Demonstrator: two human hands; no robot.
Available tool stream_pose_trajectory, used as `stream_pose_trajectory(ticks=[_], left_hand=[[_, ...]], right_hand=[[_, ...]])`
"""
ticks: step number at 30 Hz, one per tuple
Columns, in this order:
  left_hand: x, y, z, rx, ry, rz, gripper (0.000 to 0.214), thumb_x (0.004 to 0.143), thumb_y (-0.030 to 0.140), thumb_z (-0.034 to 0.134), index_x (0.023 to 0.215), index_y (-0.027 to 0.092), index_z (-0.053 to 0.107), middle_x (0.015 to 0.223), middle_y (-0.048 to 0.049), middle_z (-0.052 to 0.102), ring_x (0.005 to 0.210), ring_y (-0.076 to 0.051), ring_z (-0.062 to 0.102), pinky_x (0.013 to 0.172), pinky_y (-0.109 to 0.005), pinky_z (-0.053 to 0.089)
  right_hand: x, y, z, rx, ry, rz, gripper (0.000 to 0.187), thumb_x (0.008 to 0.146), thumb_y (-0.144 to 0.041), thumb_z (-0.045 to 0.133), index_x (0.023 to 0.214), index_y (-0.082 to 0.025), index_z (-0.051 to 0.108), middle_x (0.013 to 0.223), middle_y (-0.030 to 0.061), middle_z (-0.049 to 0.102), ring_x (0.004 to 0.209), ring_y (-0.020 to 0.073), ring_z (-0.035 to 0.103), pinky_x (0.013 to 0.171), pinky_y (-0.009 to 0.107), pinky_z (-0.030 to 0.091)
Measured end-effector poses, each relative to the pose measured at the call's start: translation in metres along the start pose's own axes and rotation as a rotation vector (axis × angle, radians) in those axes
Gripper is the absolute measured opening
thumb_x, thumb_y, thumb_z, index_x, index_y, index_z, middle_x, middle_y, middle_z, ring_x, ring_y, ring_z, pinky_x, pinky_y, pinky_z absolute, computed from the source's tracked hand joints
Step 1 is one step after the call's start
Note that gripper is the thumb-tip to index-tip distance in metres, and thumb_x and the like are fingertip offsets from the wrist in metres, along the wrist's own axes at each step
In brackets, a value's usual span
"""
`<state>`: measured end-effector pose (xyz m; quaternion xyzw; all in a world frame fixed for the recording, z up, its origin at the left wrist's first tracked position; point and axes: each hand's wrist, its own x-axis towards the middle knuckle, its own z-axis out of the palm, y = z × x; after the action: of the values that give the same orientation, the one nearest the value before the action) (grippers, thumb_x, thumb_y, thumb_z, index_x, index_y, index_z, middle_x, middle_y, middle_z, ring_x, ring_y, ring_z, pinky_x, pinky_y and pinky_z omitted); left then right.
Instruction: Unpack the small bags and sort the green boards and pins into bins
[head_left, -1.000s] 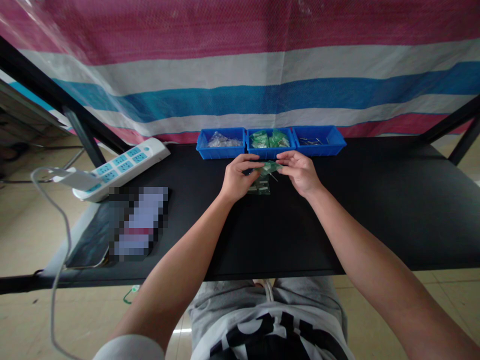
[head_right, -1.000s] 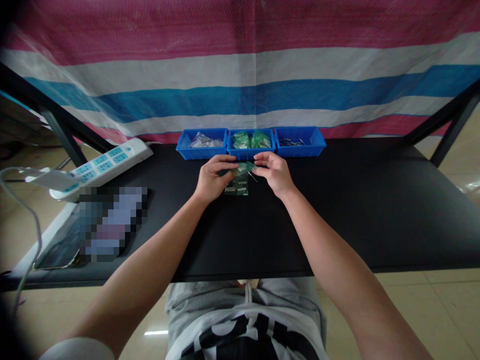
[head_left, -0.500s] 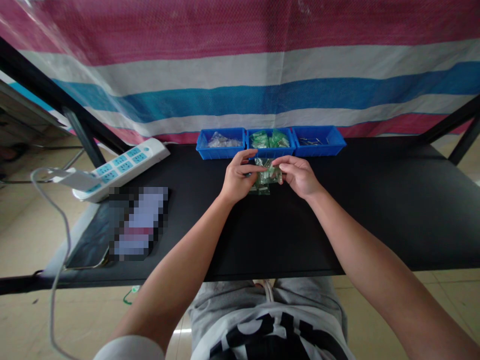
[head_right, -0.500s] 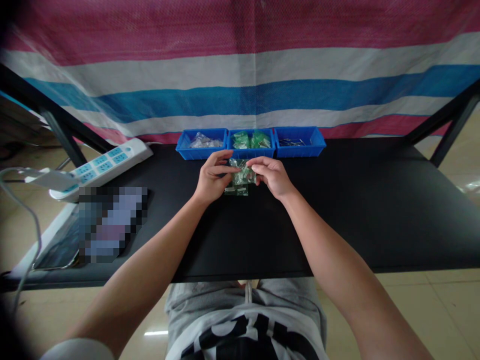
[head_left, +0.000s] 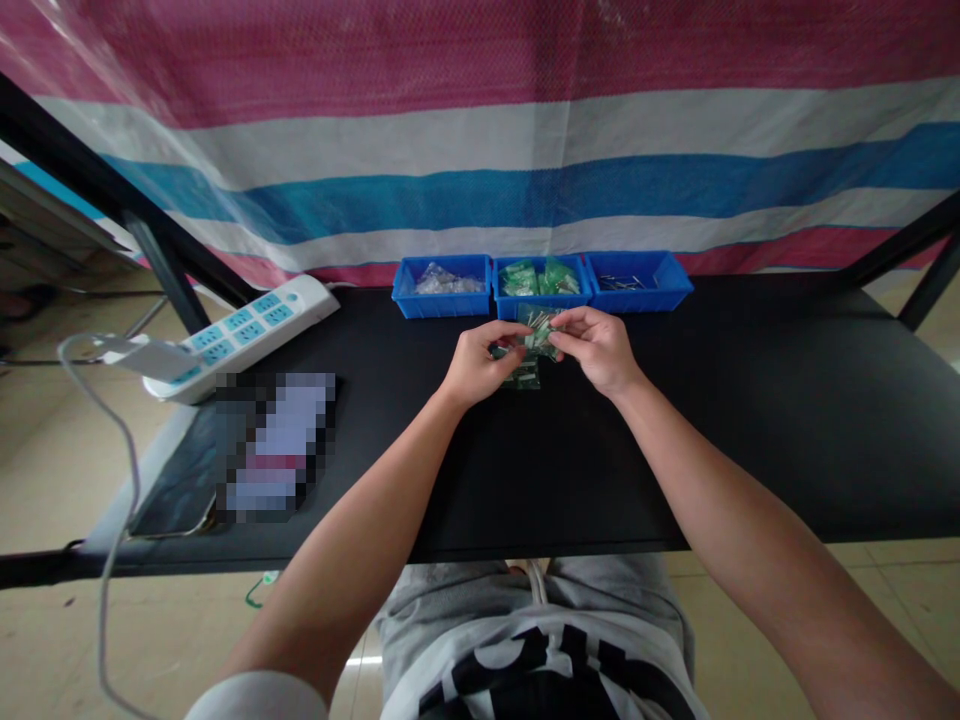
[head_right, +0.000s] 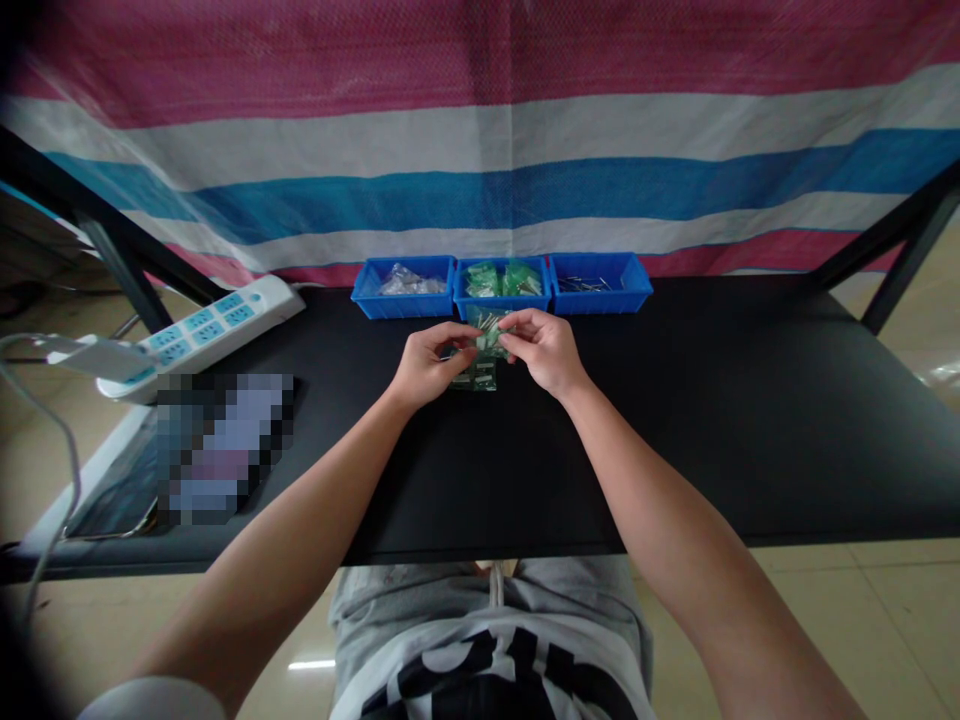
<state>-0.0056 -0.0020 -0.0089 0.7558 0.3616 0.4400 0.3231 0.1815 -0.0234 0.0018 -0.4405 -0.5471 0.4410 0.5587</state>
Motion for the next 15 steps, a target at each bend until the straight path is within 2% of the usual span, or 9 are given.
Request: stream_pose_trajectory(ticks=[3,5,8,12,15], left_hand=[[0.0008,0.005,-0.002,0.087,-0.005,0.055,0.021,0.082,0.029,0.06,0.094,0.019,0.074,0.104,-0.0075,0.07,0.094,-0.019,0.066,0.086,-0.033,0.053],[0.0017,0.0062,-0.003,0.142,0.016,0.094,0.022,0.084,0.03,0.058,0.096,0.018,0.073,0.111,-0.0085,0.069,0.102,-0.021,0.064,0.093,-0.036,0.051],[0.0033,0.0065,-0.0046,0.245,0.031,0.171,0.025,0.088,0.032,0.056,0.102,0.017,0.071,0.118,-0.0098,0.067,0.11,-0.023,0.061,0.1,-0.04,0.047],[0.0041,0.007,-0.006,0.391,0.021,0.237,0.03,0.088,0.035,0.055,0.11,0.017,0.066,0.126,-0.0115,0.063,0.115,-0.025,0.056,0.102,-0.044,0.043],[0.003,0.0058,-0.0049,0.479,0.038,0.207,0.041,0.086,0.039,0.058,0.12,0.016,0.06,0.136,-0.0142,0.055,0.122,-0.029,0.049,0.105,-0.046,0.039]], right_hand=[[-0.0011,-0.0021,-0.0006,-0.052,0.009,-0.014,0.022,0.065,-0.036,0.075,0.077,-0.02,0.065,0.079,0.0028,0.07,0.067,0.0166,0.064,0.065,0.034,0.054],[-0.0017,-0.0025,-0.0018,-0.052,0.005,-0.043,0.017,0.067,-0.032,0.074,0.075,-0.02,0.066,0.089,0.005,0.072,0.082,0.0208,0.067,0.075,0.038,0.054],[-0.0016,-0.0014,-0.0038,-0.015,0.001,-0.104,0.015,0.067,-0.029,0.072,0.076,-0.02,0.064,0.112,0.0076,0.069,0.109,0.0261,0.063,0.085,0.04,0.052],[0.0003,0.002,-0.0046,-0.093,0.062,-0.095,0.02,0.068,-0.031,0.071,0.082,-0.02,0.061,0.13,0.0095,0.061,0.117,0.0276,0.058,0.083,0.038,0.053],[0.0014,0.0038,-0.0044,-0.194,0.083,-0.086,0.022,0.069,-0.032,0.068,0.086,-0.019,0.062,0.129,0.0114,0.06,0.11,0.0269,0.061,0.074,0.034,0.053]])
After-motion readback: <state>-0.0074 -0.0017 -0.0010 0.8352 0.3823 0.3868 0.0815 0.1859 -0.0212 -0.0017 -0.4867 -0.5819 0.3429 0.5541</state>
